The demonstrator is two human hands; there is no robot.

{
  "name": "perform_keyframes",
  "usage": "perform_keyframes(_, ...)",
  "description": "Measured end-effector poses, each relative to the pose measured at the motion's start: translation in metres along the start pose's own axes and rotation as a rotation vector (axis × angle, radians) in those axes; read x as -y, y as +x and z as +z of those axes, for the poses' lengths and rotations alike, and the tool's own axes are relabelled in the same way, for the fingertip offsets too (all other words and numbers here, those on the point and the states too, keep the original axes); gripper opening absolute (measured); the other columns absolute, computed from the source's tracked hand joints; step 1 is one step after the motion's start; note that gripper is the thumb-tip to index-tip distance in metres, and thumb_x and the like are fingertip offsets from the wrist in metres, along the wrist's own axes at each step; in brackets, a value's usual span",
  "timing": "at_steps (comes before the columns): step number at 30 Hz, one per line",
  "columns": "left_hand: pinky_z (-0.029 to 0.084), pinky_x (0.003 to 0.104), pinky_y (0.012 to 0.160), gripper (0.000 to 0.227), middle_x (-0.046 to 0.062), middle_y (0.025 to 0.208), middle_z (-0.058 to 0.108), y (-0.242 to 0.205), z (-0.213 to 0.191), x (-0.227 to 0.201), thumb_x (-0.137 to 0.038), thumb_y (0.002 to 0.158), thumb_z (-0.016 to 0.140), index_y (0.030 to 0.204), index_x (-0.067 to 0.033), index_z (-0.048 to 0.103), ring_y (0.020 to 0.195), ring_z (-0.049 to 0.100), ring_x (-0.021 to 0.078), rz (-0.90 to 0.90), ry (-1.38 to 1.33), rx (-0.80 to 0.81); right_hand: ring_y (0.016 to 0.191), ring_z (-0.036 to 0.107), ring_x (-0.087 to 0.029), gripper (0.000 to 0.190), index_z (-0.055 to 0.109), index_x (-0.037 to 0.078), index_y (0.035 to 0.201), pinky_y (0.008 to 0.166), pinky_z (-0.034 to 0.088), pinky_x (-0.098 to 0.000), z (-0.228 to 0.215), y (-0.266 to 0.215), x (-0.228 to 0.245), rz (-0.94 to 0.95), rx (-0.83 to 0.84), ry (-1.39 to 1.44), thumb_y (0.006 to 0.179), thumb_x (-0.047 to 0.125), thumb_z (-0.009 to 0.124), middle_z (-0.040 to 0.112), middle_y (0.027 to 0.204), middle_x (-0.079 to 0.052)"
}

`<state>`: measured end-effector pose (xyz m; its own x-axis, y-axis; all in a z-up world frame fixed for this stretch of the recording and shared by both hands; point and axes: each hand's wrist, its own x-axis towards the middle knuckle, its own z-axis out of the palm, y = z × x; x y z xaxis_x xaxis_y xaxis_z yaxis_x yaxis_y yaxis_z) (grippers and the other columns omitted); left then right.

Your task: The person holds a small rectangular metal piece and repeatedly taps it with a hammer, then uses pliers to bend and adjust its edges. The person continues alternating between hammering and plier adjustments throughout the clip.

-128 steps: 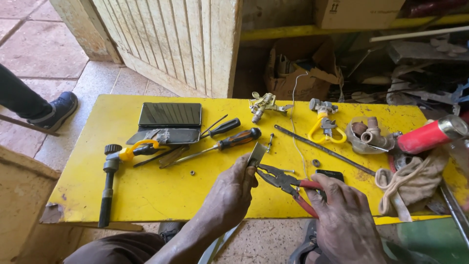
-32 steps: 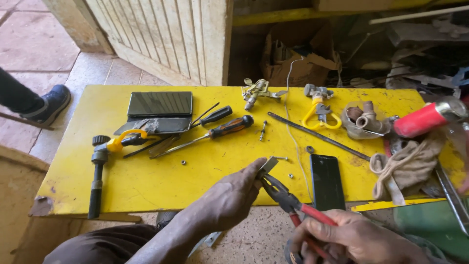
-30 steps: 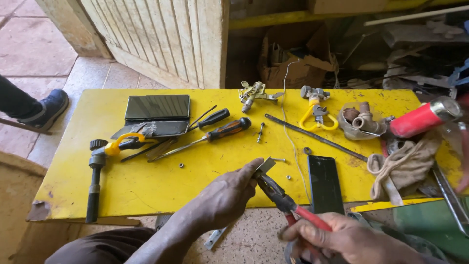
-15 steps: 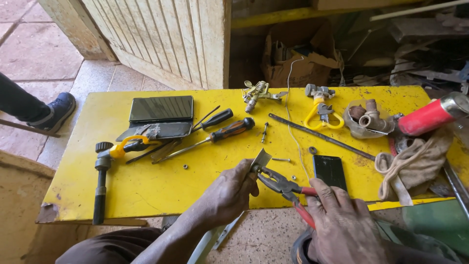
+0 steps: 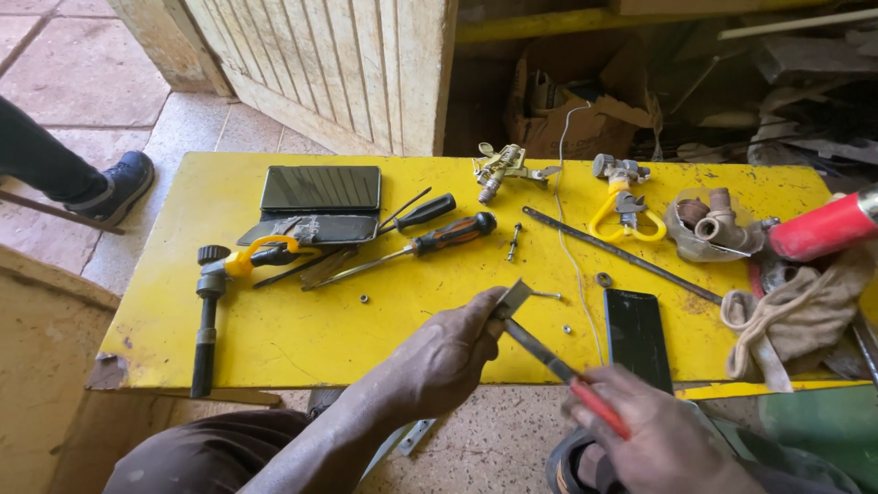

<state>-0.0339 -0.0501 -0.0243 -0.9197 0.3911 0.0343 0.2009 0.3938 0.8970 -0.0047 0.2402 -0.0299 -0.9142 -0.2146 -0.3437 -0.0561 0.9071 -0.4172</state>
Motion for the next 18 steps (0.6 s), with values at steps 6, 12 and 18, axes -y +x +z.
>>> perform_keyframes(6, 0.047, 0.043, 0.109, 0.062, 0.021, 0.146, 0.066, 0.000, -0.003, -0.002, -0.035, 0.109, 0.039, 0.162, -0.0033, 0.038, 0.133, 0.064, 0.0368, 0.144, -0.067, 0.018, 0.064, 0.059, -0.033, 0.046, 0.072, -0.024, 0.122, 0.053, 0.046, -0.0363, -0.036, -0.017, 0.019, 0.506, 0.600, 1.427, 0.103, 0.015, 0.059, 0.063, 0.081, -0.032)
perform_keyframes(12, 0.054, 0.042, 0.071, 0.027, 0.005, 0.088, 0.068, 0.004, 0.011, 0.012, -0.028, 0.111, 0.040, 0.126, -0.0119, 0.055, 0.075, 0.067, 0.0262, 0.076, -0.111, -0.026, 0.076, 0.057, -0.019, 0.049, 0.078, -0.004, 0.139, 0.070, 0.046, -0.0292, -0.027, -0.012, 0.012, 0.306, 0.528, 1.012, 0.095, 0.017, 0.074, 0.071, 0.108, -0.012)
perform_keyframes(18, 0.061, 0.039, 0.062, 0.030, 0.008, 0.101, 0.076, 0.008, 0.003, -0.010, -0.037, 0.112, 0.035, 0.110, -0.0120, 0.051, 0.066, 0.071, 0.0191, -0.223, -0.234, -0.009, 0.120, 0.086, 0.001, 0.040, 0.094, 0.028, 0.120, 0.105, 0.059, -0.0208, -0.031, -0.007, 0.002, 0.107, 0.212, 0.394, 0.086, 0.042, 0.078, 0.094, 0.131, 0.017)
